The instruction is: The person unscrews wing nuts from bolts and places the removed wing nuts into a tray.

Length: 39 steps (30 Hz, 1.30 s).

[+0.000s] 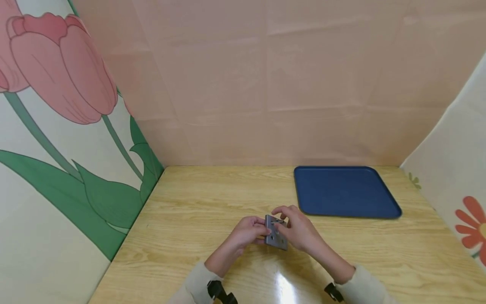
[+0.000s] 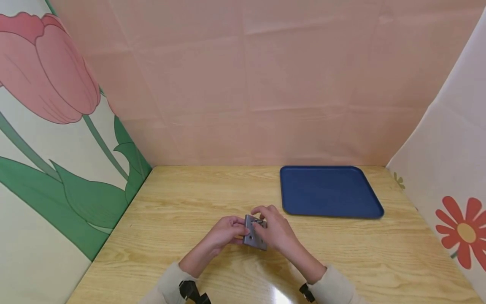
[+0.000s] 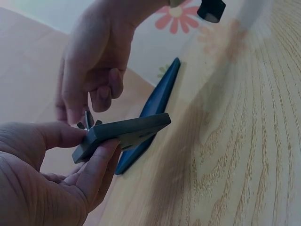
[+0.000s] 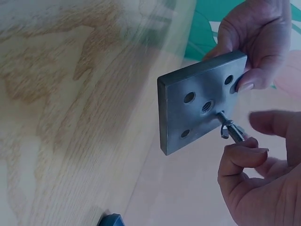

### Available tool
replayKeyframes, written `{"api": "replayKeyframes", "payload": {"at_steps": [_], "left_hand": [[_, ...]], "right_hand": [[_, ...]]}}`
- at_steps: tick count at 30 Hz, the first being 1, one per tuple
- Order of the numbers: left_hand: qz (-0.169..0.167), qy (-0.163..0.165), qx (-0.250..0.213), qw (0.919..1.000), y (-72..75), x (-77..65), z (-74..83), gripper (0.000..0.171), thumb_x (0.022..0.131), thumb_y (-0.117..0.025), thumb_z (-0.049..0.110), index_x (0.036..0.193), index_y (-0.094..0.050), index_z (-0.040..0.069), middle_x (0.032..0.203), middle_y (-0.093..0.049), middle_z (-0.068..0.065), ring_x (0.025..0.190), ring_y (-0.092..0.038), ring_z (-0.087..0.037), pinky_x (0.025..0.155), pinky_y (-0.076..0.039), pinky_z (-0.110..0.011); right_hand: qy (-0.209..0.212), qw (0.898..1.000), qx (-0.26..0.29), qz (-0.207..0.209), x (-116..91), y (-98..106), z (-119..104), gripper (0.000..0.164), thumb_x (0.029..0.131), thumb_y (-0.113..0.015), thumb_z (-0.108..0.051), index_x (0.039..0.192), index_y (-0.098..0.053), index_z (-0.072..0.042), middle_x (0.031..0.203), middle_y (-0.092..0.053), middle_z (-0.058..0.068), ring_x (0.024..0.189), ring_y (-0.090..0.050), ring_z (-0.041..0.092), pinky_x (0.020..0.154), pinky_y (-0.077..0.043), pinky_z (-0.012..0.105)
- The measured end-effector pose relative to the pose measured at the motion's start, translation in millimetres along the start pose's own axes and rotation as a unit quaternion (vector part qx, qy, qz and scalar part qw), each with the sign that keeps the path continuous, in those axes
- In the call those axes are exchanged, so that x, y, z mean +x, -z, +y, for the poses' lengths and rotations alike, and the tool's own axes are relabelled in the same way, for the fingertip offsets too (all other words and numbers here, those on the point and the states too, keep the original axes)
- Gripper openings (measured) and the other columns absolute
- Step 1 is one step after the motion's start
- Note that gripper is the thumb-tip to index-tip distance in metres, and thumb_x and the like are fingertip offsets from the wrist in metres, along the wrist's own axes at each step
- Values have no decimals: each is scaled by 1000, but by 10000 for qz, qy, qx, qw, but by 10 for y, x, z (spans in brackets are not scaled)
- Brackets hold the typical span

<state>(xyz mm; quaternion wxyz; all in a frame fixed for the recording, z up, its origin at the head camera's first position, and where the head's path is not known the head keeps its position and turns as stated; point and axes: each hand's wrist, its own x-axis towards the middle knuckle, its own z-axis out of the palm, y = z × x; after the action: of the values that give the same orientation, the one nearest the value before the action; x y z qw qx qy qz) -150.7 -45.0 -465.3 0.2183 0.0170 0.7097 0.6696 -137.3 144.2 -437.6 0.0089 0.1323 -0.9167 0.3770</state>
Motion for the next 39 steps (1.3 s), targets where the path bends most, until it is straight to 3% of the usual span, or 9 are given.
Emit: {"api": "replayKeyframes", "payload": {"at_steps": [6, 14, 23, 39], "left_hand": [[-26, -6, 9, 10000, -6, -7, 3, 26, 89, -71, 6, 112, -65, -5, 99, -74, -11, 87, -72, -22, 72, -61, -34], [-55, -1, -13, 10000, 0, -16, 10, 26, 90, -71, 6, 112, -65, -5, 99, -74, -11, 88, -72, -23, 73, -61, -36], [-49, -76, -59, 9999, 13, -6, 18, 26, 89, -70, 5, 111, -65, -6, 99, -74, -12, 88, -73, -23, 73, -61, -34], [-101, -69, -69, 9999, 20, 10, 19, 24, 89, -69, 4, 110, -65, -8, 99, -74, -12, 87, -73, -23, 74, -61, -34]], "right_hand": [[-64, 9993, -146, 339, 44, -15, 30, 24, 98, -68, -21, 120, -66, -13, 103, -60, 9, 69, -50, 13, 60, -45, 30], [-252, 9996, -97, 98, 25, -16, 32, 23, 96, -69, -20, 118, -67, -14, 106, -59, 11, 71, -51, 15, 59, -45, 31], [-126, 9996, -237, 57, -7, -11, 27, 22, 93, -72, -17, 114, -68, -11, 101, -59, 7, 73, -51, 14, 62, -45, 30], [85, 9995, -268, 128, -6, -6, 27, 18, 90, -74, -11, 107, -71, -17, 99, -60, 4, 70, -49, 11, 61, -43, 27]]}}
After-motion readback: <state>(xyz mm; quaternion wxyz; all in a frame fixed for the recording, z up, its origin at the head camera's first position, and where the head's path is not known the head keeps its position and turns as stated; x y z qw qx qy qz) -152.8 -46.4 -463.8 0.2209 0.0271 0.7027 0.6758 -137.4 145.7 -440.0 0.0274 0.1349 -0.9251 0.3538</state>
